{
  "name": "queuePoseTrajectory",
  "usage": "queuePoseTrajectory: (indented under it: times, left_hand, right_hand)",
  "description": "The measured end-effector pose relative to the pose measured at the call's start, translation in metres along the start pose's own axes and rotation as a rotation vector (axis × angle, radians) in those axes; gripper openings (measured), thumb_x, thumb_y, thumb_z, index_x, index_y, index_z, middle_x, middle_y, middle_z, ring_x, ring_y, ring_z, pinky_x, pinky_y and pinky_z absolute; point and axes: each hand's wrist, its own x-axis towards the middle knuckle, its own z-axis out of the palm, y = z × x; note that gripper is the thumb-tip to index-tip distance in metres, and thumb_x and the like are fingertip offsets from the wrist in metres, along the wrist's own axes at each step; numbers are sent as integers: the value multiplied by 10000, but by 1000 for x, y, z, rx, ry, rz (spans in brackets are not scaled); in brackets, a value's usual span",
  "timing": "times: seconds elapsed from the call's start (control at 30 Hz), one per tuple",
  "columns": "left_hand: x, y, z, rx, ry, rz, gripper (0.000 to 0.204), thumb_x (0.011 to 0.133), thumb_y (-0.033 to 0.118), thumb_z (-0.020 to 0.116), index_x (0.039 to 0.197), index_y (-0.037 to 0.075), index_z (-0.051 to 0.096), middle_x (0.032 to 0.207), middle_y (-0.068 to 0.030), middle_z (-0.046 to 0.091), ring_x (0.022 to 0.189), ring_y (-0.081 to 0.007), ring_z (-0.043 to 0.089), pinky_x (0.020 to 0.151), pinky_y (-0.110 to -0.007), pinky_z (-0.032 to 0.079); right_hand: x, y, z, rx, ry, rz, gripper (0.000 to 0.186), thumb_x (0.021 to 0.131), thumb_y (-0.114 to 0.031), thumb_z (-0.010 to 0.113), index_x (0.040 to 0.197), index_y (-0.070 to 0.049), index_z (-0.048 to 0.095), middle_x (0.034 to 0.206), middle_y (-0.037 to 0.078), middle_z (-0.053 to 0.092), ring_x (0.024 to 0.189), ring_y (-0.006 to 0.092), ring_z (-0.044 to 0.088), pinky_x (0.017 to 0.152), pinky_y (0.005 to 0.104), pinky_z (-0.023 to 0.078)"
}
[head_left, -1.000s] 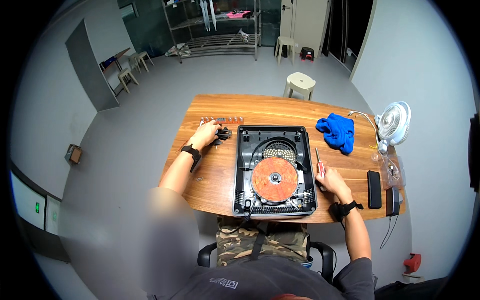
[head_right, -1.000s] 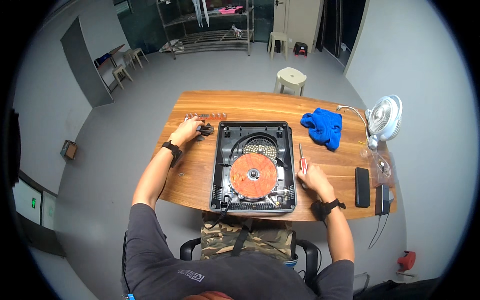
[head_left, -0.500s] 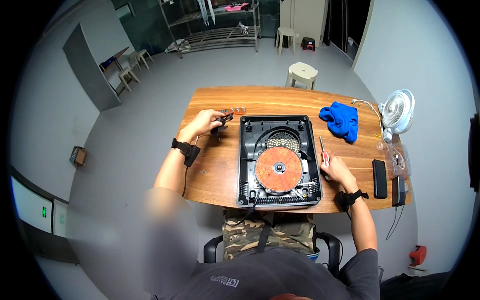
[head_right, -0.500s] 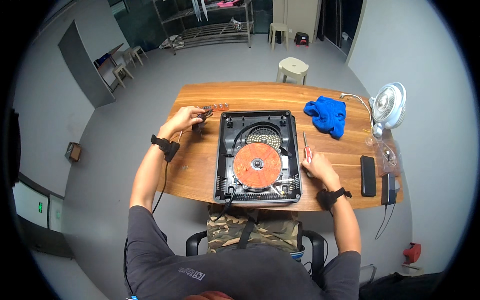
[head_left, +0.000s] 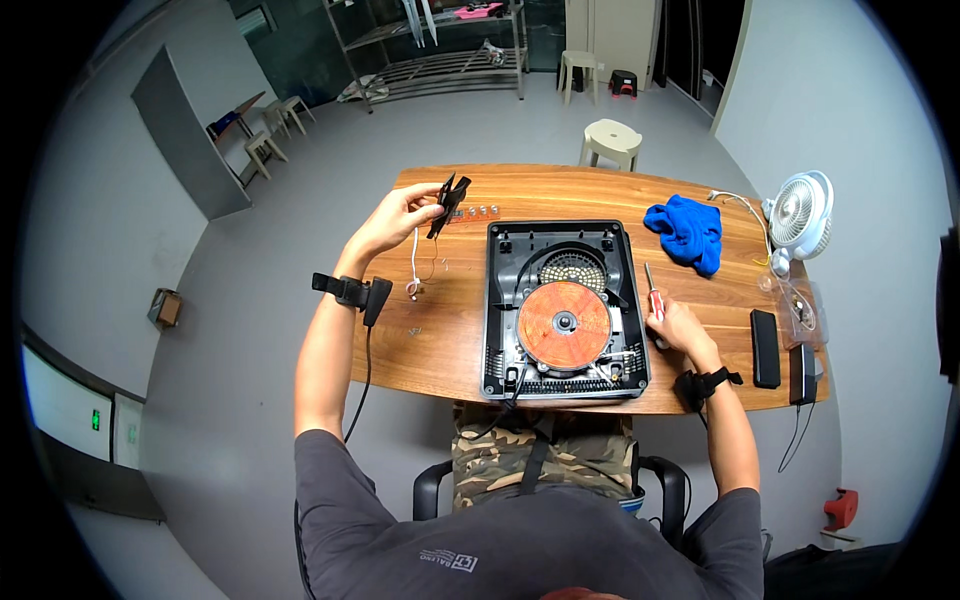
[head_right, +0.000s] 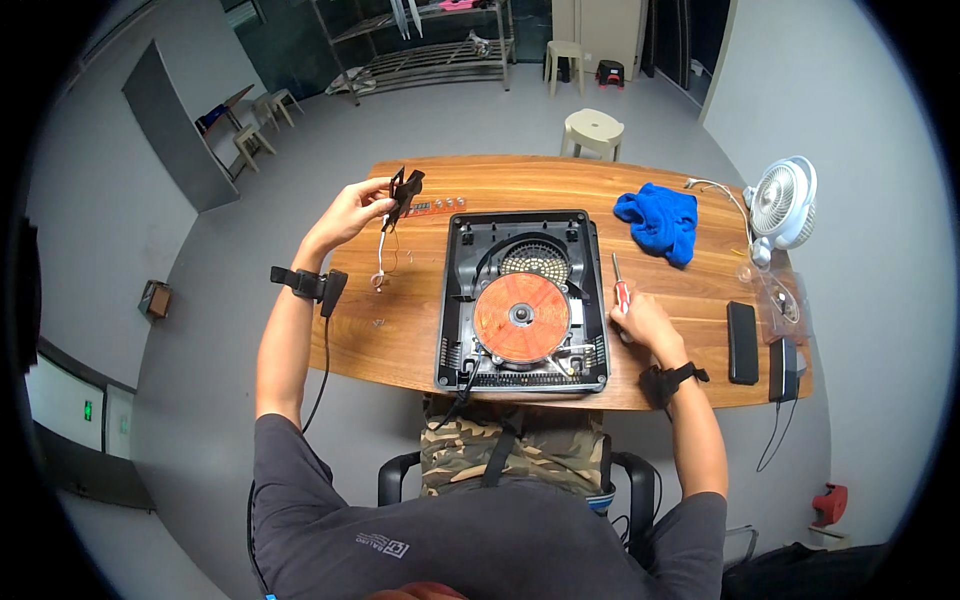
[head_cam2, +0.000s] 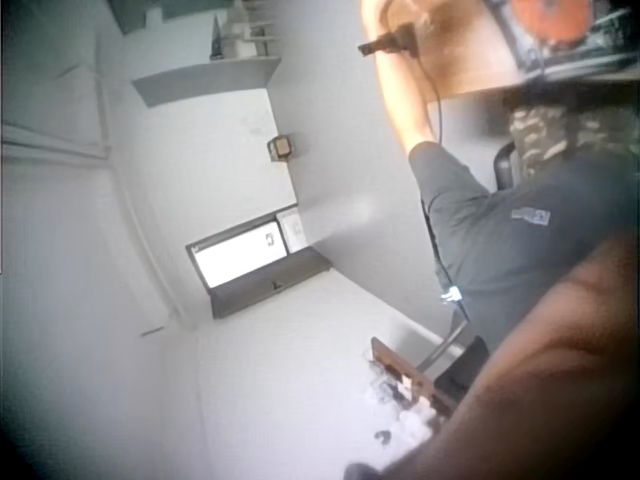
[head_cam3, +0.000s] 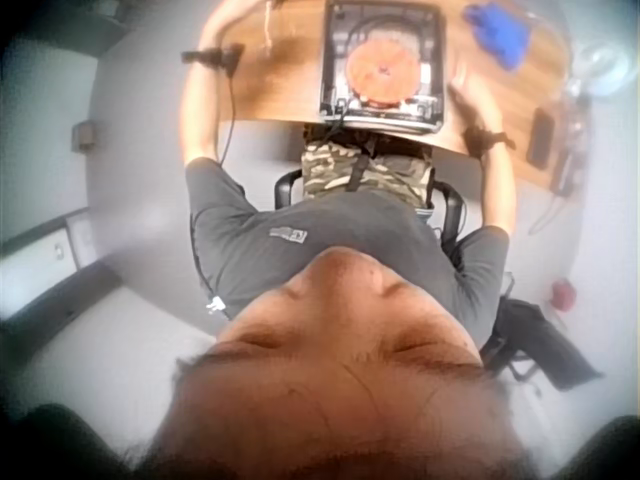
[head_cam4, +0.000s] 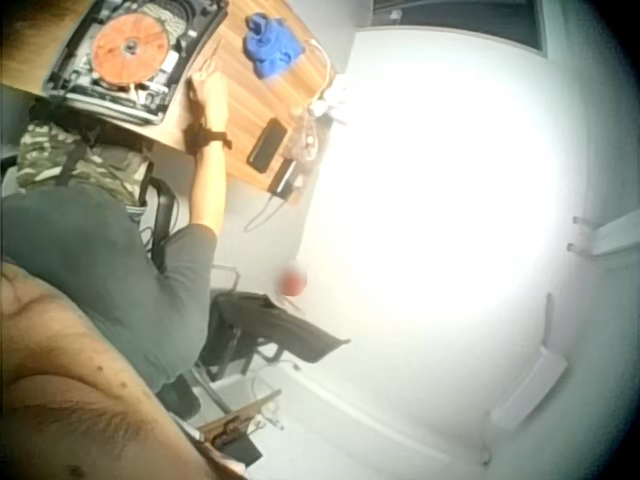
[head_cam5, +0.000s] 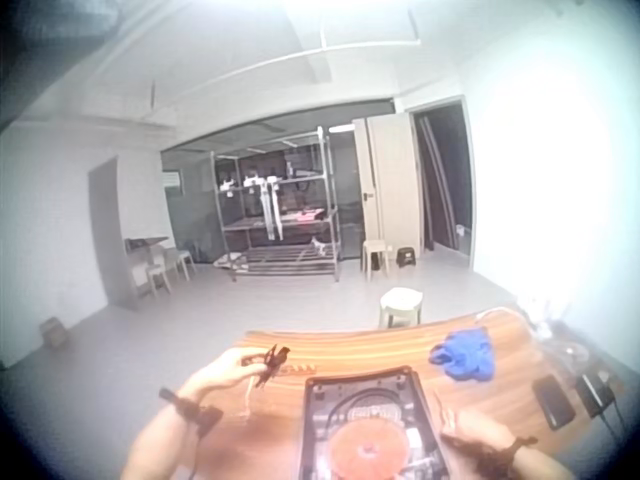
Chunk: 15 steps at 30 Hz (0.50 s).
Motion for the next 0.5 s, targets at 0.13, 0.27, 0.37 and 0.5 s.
queuePoseTrajectory:
  times: [0.13, 0.27, 0.37, 0.5]
  left_hand:
    - [-8, 2, 5, 276, 30, -61, 408, 965, 131, 688, 1355, 21, 641, 971, -35, 721, 848, -107, 633, 807, -298, 535]
    - [-16, -8, 4, 327, 37, -131, 373, 945, 164, 716, 1310, 88, 694, 833, 1, 647, 746, -88, 543, 719, -281, 496]
    - [-22, -10, 7, 251, 23, -147, 369, 961, 159, 701, 1314, 51, 677, 904, -9, 679, 794, -92, 572, 766, -280, 512]
    - [-22, -11, 9, 49, 16, -112, 382, 981, 141, 681, 1338, 10, 642, 1022, -35, 736, 905, -102, 655, 863, -299, 542]
  right_hand:
    - [-3, -3, -4, 5, -2, 1, 485, 876, -345, 619, 1094, 87, 641, 1020, 358, 678, 1022, 516, 646, 923, 535, 518]
    - [-2, 0, -2, 8, 3, -15, 482, 875, -359, 626, 1069, 82, 640, 1015, 352, 680, 1003, 518, 648, 906, 543, 520]
    - [-3, -5, -4, 5, -3, -18, 464, 871, -377, 643, 1018, 63, 649, 1002, 339, 686, 973, 519, 652, 870, 555, 527]
    - [-1, -2, -2, -2, -3, -16, 463, 872, -382, 644, 1013, 59, 647, 993, 338, 686, 971, 519, 651, 870, 556, 526]
